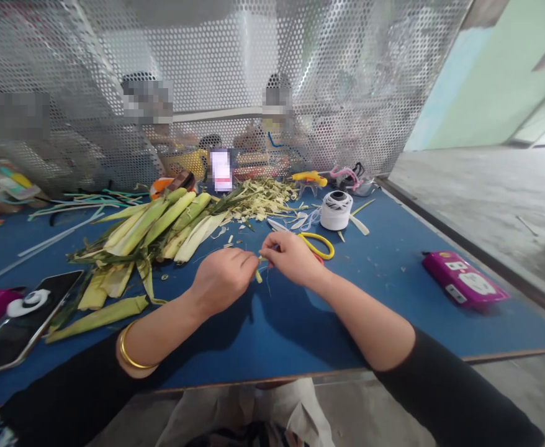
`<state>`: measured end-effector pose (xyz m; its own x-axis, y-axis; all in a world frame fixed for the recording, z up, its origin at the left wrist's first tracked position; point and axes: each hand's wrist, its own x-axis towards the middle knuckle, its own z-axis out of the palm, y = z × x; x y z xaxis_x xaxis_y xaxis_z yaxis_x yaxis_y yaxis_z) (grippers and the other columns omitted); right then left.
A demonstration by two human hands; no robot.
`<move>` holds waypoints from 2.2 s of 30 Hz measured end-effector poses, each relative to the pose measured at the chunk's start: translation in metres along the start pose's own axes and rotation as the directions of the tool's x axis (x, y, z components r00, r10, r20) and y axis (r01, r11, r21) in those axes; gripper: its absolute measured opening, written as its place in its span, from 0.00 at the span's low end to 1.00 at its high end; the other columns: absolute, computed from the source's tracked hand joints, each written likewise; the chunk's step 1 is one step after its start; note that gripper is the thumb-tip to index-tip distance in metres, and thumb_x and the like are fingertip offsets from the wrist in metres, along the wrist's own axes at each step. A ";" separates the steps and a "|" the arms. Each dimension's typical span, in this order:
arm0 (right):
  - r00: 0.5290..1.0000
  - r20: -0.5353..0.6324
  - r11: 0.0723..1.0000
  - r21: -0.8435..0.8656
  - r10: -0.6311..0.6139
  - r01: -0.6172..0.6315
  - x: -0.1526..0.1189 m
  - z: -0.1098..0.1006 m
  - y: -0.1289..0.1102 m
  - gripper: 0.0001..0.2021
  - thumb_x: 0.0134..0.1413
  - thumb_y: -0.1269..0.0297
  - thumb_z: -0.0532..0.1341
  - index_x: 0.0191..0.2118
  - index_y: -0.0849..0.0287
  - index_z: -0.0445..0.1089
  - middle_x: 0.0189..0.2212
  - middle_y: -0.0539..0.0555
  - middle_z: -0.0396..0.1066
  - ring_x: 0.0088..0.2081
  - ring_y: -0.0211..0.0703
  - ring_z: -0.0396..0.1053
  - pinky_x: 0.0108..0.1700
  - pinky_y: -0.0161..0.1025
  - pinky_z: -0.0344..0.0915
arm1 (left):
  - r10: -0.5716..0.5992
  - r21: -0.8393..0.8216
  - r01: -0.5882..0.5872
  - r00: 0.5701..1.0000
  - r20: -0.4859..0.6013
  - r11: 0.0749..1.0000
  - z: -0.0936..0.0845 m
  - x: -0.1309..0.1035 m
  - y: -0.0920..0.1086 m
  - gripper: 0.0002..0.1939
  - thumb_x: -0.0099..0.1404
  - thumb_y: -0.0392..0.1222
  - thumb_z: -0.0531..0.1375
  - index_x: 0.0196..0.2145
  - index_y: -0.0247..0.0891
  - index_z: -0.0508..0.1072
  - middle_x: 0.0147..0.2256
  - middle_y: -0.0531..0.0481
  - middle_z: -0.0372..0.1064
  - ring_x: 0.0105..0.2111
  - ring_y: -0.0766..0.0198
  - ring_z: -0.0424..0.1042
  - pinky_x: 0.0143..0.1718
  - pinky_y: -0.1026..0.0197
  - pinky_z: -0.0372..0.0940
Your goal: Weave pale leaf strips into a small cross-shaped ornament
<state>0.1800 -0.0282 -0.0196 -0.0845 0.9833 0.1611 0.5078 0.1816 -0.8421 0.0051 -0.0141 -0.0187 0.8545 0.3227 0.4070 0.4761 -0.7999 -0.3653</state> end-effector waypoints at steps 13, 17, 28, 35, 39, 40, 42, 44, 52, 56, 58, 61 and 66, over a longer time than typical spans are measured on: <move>0.970 0.242 0.978 -0.203 0.013 0.038 0.004 -0.003 0.010 0.04 0.49 0.72 0.57 0.26 0.59 0.65 0.22 0.47 0.66 0.26 0.36 0.60 0.29 0.34 0.54 | -0.272 -0.583 0.505 0.854 0.443 0.637 0.000 0.005 -0.020 0.16 0.68 0.43 0.52 0.34 0.38 0.78 0.32 0.49 0.77 0.33 0.63 0.73 0.32 0.65 0.60; 0.953 0.302 0.978 -0.190 -0.027 0.088 0.005 -0.003 0.012 0.04 0.52 0.70 0.57 0.28 0.59 0.66 0.23 0.48 0.67 0.27 0.36 0.61 0.31 0.34 0.56 | -0.277 -0.573 0.511 0.850 0.448 0.641 0.005 0.005 -0.026 0.09 0.59 0.35 0.59 0.35 0.40 0.79 0.32 0.51 0.78 0.34 0.63 0.74 0.33 0.66 0.60; 0.889 0.353 0.917 -0.161 -0.292 0.365 -0.001 -0.001 0.010 0.05 0.57 0.71 0.56 0.32 0.59 0.66 0.30 0.52 0.70 0.32 0.39 0.66 0.36 0.36 0.61 | -0.251 -0.383 0.426 0.868 0.428 0.820 -0.002 0.002 -0.026 0.06 0.59 0.36 0.60 0.29 0.40 0.78 0.28 0.48 0.75 0.31 0.59 0.73 0.29 0.63 0.59; 0.846 0.425 0.888 -0.174 -0.323 0.426 -0.003 0.000 0.008 0.06 0.58 0.73 0.54 0.32 0.59 0.66 0.34 0.54 0.71 0.35 0.40 0.67 0.37 0.36 0.62 | -0.268 -0.464 0.544 0.801 0.536 0.699 -0.007 -0.002 -0.041 0.09 0.58 0.44 0.61 0.22 0.40 0.74 0.20 0.53 0.68 0.22 0.65 0.65 0.24 0.65 0.52; 0.848 0.435 0.887 -0.195 -0.304 0.418 -0.003 0.000 0.007 0.06 0.57 0.74 0.54 0.31 0.58 0.65 0.32 0.52 0.69 0.33 0.39 0.65 0.36 0.35 0.61 | -0.213 -0.668 0.642 0.762 0.612 0.377 0.003 -0.002 -0.044 0.07 0.55 0.42 0.60 0.23 0.37 0.73 0.20 0.54 0.67 0.23 0.68 0.64 0.23 0.67 0.54; 0.848 0.437 0.886 -0.203 -0.299 0.417 -0.003 0.000 0.007 0.07 0.57 0.74 0.54 0.31 0.58 0.65 0.31 0.51 0.68 0.32 0.38 0.64 0.35 0.35 0.60 | -0.214 -0.694 0.670 0.742 0.635 0.264 0.006 -0.002 -0.042 0.06 0.54 0.40 0.60 0.23 0.36 0.73 0.21 0.54 0.67 0.23 0.67 0.65 0.23 0.67 0.56; 0.847 0.445 0.884 -0.213 -0.291 0.416 -0.003 0.000 0.007 0.07 0.57 0.75 0.53 0.31 0.58 0.64 0.30 0.51 0.67 0.32 0.38 0.63 0.35 0.35 0.60 | -0.218 -0.704 0.706 0.701 0.680 0.074 0.011 -0.001 -0.036 0.04 0.52 0.38 0.58 0.23 0.36 0.71 0.20 0.54 0.66 0.22 0.68 0.65 0.22 0.68 0.58; 0.844 0.453 0.884 -0.214 -0.286 0.415 -0.002 0.000 0.006 0.08 0.57 0.76 0.53 0.30 0.58 0.64 0.30 0.50 0.65 0.32 0.38 0.62 0.35 0.35 0.60 | -0.247 -0.698 0.716 0.673 0.697 -0.020 0.014 0.000 -0.029 0.04 0.50 0.37 0.57 0.21 0.36 0.68 0.18 0.55 0.64 0.18 0.71 0.61 0.20 0.69 0.56; 0.843 0.429 0.886 -0.174 -0.324 0.429 -0.004 -0.003 0.000 0.08 0.59 0.74 0.52 0.30 0.58 0.63 0.34 0.52 0.62 0.35 0.38 0.63 0.40 0.36 0.62 | -0.259 -0.650 0.687 0.597 0.760 -0.324 0.012 0.002 -0.025 0.06 0.51 0.37 0.57 0.20 0.36 0.63 0.25 0.51 0.72 0.17 0.73 0.64 0.16 0.71 0.54; 0.865 0.397 0.895 -0.189 -0.307 0.405 -0.003 -0.003 0.002 0.08 0.57 0.75 0.53 0.29 0.59 0.65 0.34 0.52 0.63 0.35 0.38 0.64 0.40 0.36 0.62 | -0.160 -0.597 0.697 0.588 0.793 -0.397 0.012 0.001 -0.025 0.08 0.53 0.40 0.62 0.23 0.35 0.67 0.24 0.51 0.72 0.18 0.72 0.65 0.19 0.70 0.59; 0.891 0.365 0.906 -0.216 -0.271 0.364 -0.002 -0.002 0.003 0.07 0.56 0.73 0.56 0.28 0.59 0.65 0.31 0.51 0.64 0.33 0.37 0.64 0.37 0.35 0.61 | -0.130 -0.585 0.703 0.589 0.798 -0.405 0.013 0.000 -0.025 0.09 0.54 0.42 0.64 0.25 0.34 0.70 0.23 0.50 0.72 0.19 0.72 0.67 0.22 0.68 0.63; 0.942 0.313 0.959 -0.211 -0.118 0.190 -0.001 -0.002 0.004 0.06 0.54 0.69 0.58 0.26 0.59 0.65 0.24 0.48 0.65 0.27 0.36 0.65 0.30 0.33 0.59 | -0.107 -0.568 0.708 0.583 0.806 -0.419 0.014 -0.002 -0.025 0.10 0.53 0.43 0.67 0.26 0.33 0.73 0.25 0.48 0.74 0.22 0.70 0.69 0.26 0.67 0.66; 0.951 0.302 0.996 0.024 0.073 -0.084 -0.002 -0.004 0.000 0.06 0.50 0.64 0.60 0.26 0.59 0.65 0.18 0.44 0.63 0.18 0.32 0.62 0.22 0.31 0.58 | -0.106 -0.542 0.700 0.564 0.819 -0.466 0.015 -0.002 -0.025 0.10 0.47 0.38 0.70 0.28 0.31 0.76 0.27 0.46 0.75 0.24 0.68 0.71 0.30 0.64 0.68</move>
<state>0.1835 -0.0300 -0.0176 -0.3018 0.9512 -0.0638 0.4928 0.0984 -0.8646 -0.0060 0.0130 -0.0229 0.6016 0.6809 -0.4177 0.2638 0.3241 0.9085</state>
